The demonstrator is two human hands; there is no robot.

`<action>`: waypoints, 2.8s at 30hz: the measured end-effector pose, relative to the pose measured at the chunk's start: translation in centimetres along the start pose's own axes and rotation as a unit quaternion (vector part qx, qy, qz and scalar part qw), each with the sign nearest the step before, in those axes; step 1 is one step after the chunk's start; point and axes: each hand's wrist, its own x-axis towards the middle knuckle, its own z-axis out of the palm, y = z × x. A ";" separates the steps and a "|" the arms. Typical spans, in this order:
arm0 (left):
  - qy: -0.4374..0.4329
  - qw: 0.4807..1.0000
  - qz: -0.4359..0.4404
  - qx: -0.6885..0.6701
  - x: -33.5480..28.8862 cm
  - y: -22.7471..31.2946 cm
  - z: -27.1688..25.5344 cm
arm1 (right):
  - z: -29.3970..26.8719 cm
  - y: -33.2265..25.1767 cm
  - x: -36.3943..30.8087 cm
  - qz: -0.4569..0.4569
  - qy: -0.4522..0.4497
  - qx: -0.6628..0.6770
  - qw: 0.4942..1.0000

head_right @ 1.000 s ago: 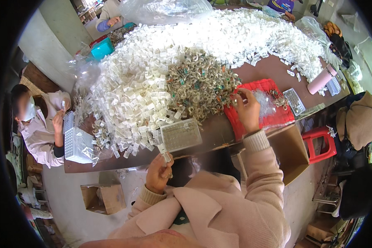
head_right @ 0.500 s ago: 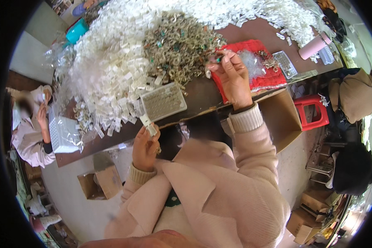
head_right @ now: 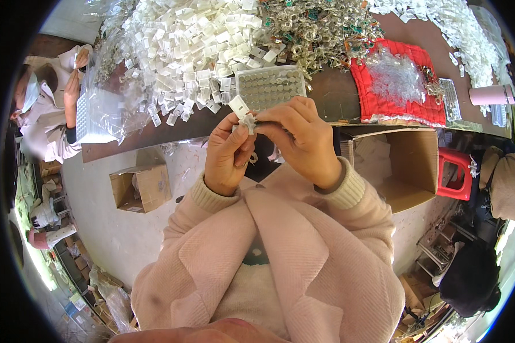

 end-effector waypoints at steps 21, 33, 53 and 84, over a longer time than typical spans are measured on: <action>0.051 0.987 0.144 0.059 -0.2 -0.6 -0.7 | 1.5 -1.3 0.1 0.074 0.005 0.084 0.994; 0.054 0.938 0.257 0.226 -0.1 -0.6 -1.8 | 0.5 -1.2 0.2 0.273 -0.102 0.329 0.898; 0.120 0.943 0.284 0.123 -0.7 -1.8 -0.8 | 4.2 -2.4 -0.6 0.093 0.009 0.070 0.993; 0.076 0.986 0.136 0.061 -0.8 -1.0 -2.9 | 3.3 -1.3 -1.6 0.062 -0.051 0.074 0.994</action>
